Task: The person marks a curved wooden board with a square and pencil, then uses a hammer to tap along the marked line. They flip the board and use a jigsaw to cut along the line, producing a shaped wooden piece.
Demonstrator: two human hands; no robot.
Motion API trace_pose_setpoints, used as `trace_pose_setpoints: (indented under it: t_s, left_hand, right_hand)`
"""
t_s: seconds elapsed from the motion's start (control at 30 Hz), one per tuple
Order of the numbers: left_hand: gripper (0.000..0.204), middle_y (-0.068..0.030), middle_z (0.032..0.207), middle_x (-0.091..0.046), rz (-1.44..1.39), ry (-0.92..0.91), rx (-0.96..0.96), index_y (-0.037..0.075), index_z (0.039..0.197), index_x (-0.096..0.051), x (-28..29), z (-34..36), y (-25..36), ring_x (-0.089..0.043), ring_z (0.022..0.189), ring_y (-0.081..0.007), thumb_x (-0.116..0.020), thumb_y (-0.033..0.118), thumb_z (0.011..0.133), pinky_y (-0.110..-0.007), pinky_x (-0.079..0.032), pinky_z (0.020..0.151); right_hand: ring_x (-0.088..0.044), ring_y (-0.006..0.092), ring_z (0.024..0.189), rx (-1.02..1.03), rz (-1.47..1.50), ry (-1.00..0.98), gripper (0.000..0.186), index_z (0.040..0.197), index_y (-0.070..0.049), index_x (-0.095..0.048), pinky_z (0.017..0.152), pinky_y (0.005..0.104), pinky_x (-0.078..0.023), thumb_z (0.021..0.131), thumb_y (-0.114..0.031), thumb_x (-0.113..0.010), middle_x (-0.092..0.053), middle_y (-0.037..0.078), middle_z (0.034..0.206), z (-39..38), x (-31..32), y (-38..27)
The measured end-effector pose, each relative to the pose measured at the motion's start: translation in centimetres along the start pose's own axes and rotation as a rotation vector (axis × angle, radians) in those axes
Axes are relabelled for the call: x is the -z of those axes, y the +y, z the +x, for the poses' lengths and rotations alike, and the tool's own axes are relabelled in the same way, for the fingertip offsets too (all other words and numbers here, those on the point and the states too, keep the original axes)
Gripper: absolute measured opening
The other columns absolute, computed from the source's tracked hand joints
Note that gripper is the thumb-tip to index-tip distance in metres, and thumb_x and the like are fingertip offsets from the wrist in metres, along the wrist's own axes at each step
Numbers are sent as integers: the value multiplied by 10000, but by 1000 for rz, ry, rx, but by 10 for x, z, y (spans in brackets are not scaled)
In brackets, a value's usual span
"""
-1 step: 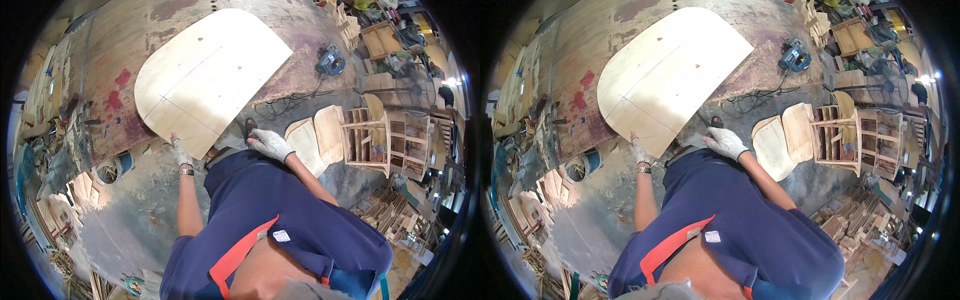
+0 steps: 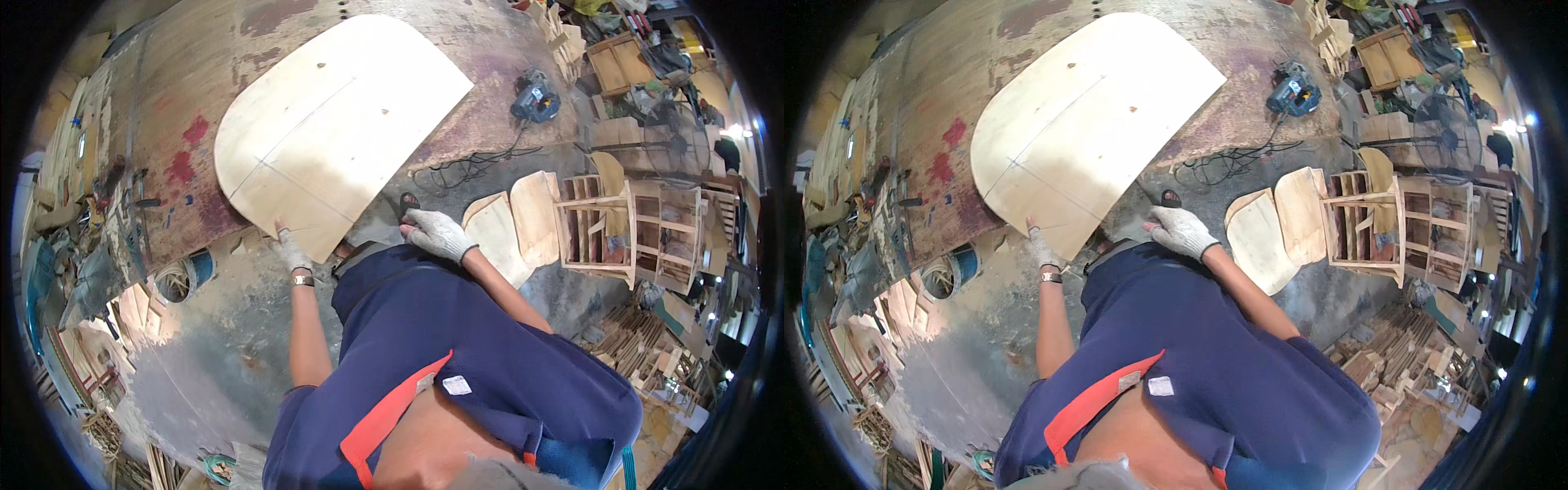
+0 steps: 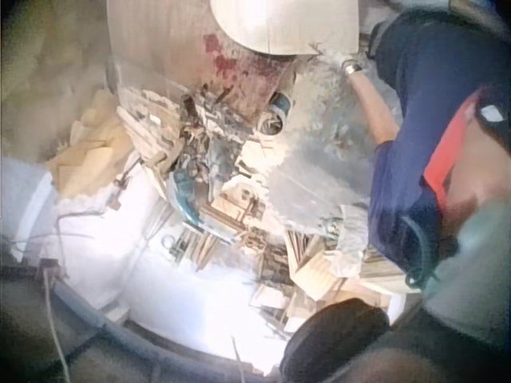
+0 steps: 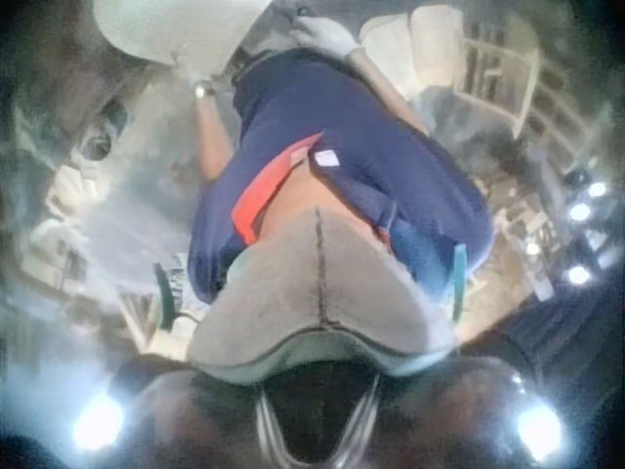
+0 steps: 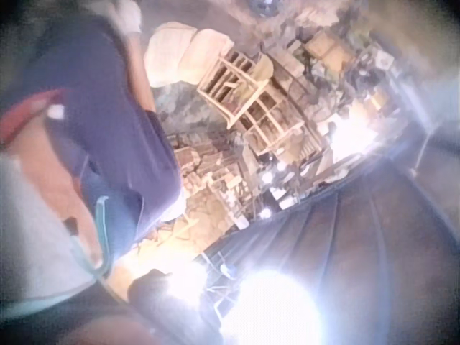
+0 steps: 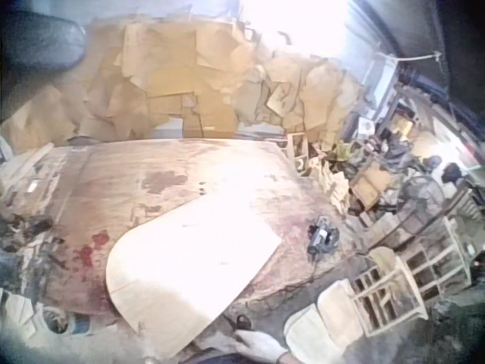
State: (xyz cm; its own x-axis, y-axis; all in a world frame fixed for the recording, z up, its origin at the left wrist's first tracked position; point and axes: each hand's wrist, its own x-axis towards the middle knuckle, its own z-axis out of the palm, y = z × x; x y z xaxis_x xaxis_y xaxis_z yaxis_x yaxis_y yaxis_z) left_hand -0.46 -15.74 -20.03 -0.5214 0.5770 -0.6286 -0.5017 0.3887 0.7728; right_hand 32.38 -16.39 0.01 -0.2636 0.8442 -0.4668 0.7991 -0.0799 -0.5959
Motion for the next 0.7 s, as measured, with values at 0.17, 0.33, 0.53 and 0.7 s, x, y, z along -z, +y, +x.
trace_pose_setpoints:
  t_s: [0.17,0.33,0.53,0.7]
  left_hand:
    - [744,-165,1193,-692,197,89,-187,-42,1340,-591,-14,-2,6,-686,894,-289,-662,584,944,-436,-577,838]
    - [740,-188,1379,-629,-53,132,-83,-16,1421,-557,-17,-14,-31,-692,1033,-277,-645,558,961,-435,-570,890]
    - [510,-90,1095,-675,41,204,-105,28,1203,-647,-88,-93,-145,-669,942,-232,-565,501,1028,-413,-558,902]
    - [556,-77,1253,-642,-268,203,-55,25,1265,-607,-173,-171,-188,-621,1090,-201,-569,525,1027,-378,-533,942]
  right_hand:
    - [-663,461,967,18,-29,54,424,1059,-28,-643,836,522,-513,973,-439,-586,-694,262,968,29,48,72]
    - [-674,480,951,-226,-121,450,512,1013,-4,-643,813,544,-525,953,-511,-605,-682,317,963,54,157,235]
    - [-697,405,864,-565,-119,810,779,1013,-7,-713,741,524,-521,982,-716,-391,-722,250,957,121,306,498]
    - [-674,311,1075,-298,1348,611,564,1300,-93,-638,929,513,-543,1052,-558,-436,-687,96,1257,188,363,577]
